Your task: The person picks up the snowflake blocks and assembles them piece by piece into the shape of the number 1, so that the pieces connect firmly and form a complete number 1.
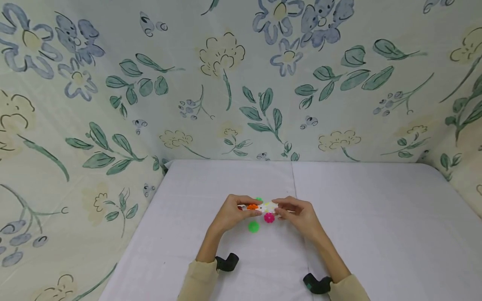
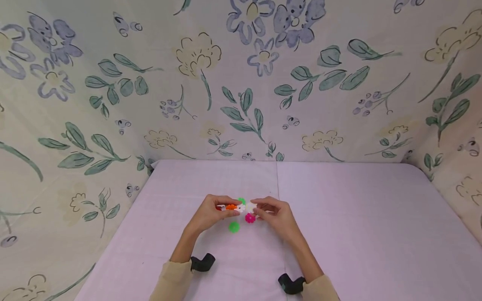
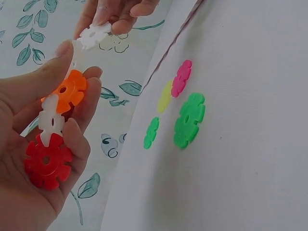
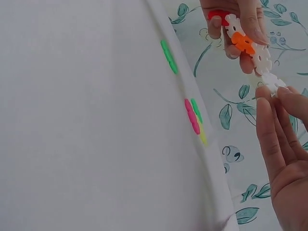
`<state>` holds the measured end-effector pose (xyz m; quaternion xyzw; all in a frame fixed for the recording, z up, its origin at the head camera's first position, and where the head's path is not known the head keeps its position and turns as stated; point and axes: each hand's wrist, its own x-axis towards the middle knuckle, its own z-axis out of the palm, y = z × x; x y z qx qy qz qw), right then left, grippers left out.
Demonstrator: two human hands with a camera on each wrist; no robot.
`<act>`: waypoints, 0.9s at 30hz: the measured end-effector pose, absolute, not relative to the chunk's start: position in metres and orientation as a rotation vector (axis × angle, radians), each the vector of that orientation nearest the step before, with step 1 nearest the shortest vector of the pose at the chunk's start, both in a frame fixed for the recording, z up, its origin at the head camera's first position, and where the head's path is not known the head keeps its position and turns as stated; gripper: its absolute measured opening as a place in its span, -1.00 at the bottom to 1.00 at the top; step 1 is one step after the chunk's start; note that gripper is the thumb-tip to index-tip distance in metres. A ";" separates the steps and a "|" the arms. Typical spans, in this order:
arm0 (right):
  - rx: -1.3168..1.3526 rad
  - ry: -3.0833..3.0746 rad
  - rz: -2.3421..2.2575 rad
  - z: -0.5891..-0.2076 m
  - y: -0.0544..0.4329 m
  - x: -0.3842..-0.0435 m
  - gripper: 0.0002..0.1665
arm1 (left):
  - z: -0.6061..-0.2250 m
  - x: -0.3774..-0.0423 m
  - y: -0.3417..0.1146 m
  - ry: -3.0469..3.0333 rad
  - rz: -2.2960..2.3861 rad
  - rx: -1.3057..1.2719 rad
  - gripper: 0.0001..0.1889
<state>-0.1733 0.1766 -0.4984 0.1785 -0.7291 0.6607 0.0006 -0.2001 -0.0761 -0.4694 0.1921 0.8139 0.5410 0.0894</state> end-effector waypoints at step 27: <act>0.618 -2.209 2.092 -0.496 0.179 -0.173 -0.70 | -0.469 -0.202 -0.080 2.296 1.602 0.648 -0.78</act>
